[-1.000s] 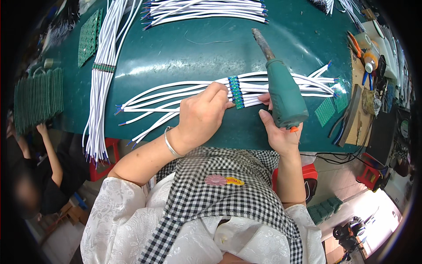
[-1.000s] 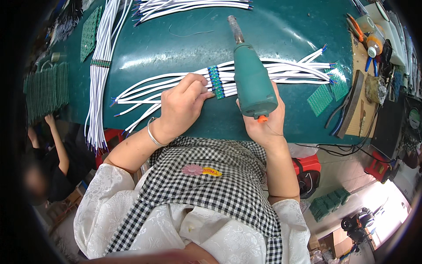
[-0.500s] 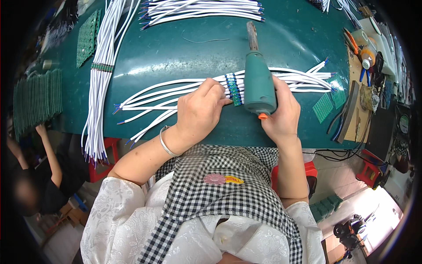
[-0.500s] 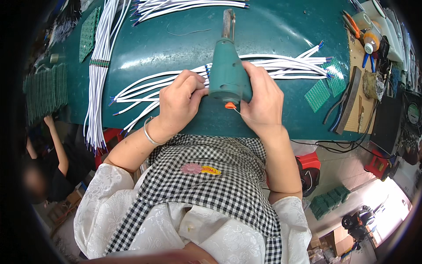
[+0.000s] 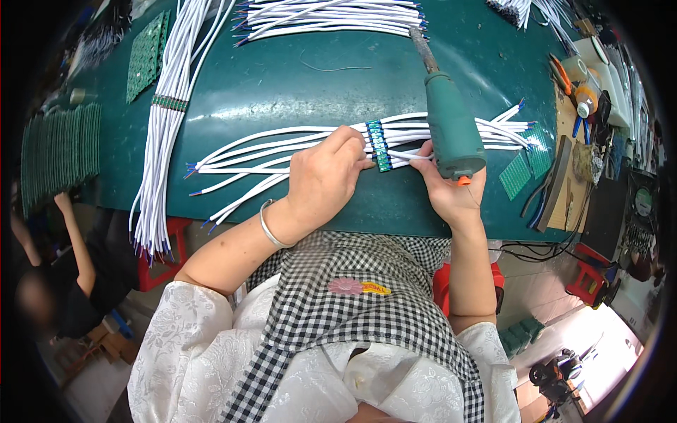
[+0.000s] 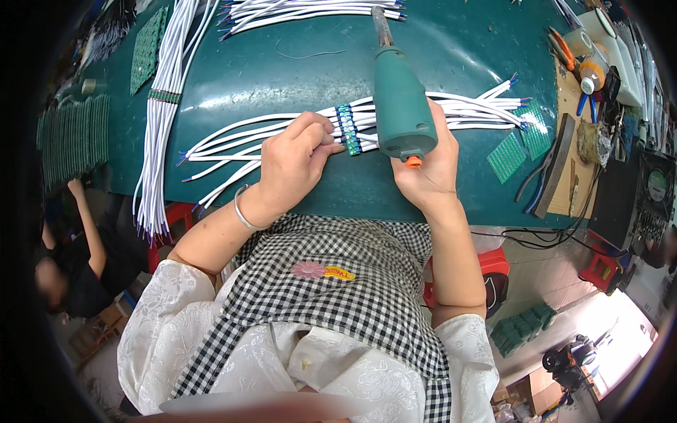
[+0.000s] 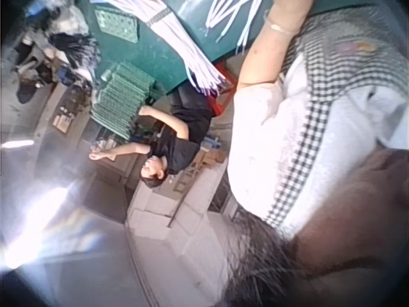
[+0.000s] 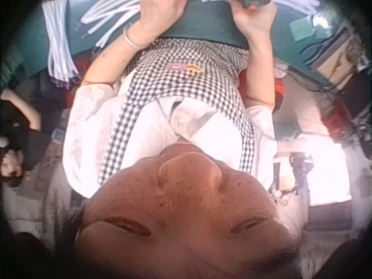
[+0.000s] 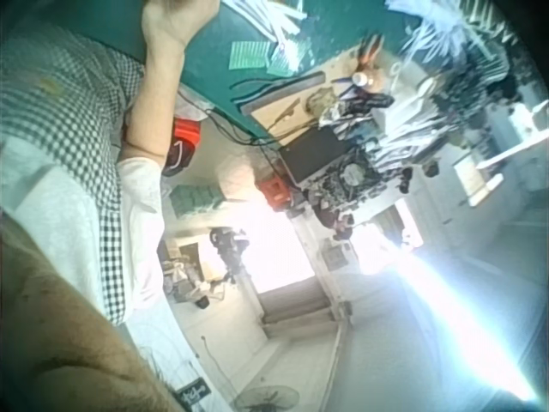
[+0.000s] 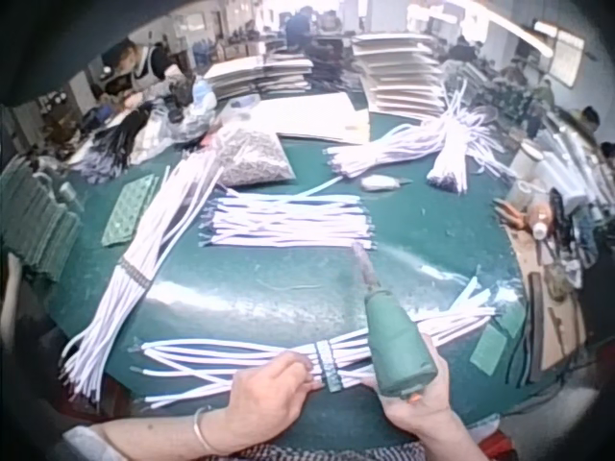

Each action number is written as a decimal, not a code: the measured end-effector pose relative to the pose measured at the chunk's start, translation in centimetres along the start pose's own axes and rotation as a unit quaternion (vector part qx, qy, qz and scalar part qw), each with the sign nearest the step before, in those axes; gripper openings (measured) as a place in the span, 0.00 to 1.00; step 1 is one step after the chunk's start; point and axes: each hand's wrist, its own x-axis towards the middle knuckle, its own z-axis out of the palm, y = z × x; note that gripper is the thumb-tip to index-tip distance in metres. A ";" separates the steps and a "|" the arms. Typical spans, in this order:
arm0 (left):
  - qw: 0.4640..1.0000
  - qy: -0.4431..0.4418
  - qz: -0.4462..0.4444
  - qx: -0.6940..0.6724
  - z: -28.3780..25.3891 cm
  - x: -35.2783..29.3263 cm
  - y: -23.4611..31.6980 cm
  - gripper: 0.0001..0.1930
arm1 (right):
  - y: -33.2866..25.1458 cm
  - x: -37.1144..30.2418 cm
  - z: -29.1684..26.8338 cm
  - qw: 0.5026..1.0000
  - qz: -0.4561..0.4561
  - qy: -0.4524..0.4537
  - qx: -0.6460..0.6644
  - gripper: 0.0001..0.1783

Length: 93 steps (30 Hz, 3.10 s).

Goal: The person applies heat-shrink tubing to bundles of white wires onto green PCB connectors using a heat gun at a factory workbench.

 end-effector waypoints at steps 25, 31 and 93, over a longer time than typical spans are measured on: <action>0.997 -0.030 -0.026 -0.069 -0.3 0.6 -0.8 0.11 | 0.7 -0.5 -0.5 0.999 -0.004 -0.034 -0.023 0.37; 0.998 -0.014 -0.016 -0.051 0.0 0.3 -0.5 0.12 | 0.8 -0.7 -0.4 0.999 0.012 -0.031 -0.012 0.36; 0.999 -0.001 0.006 -0.036 0.4 0.3 -0.7 0.09 | -2.0 -11.0 -9.2 0.939 0.161 -0.052 0.298 0.38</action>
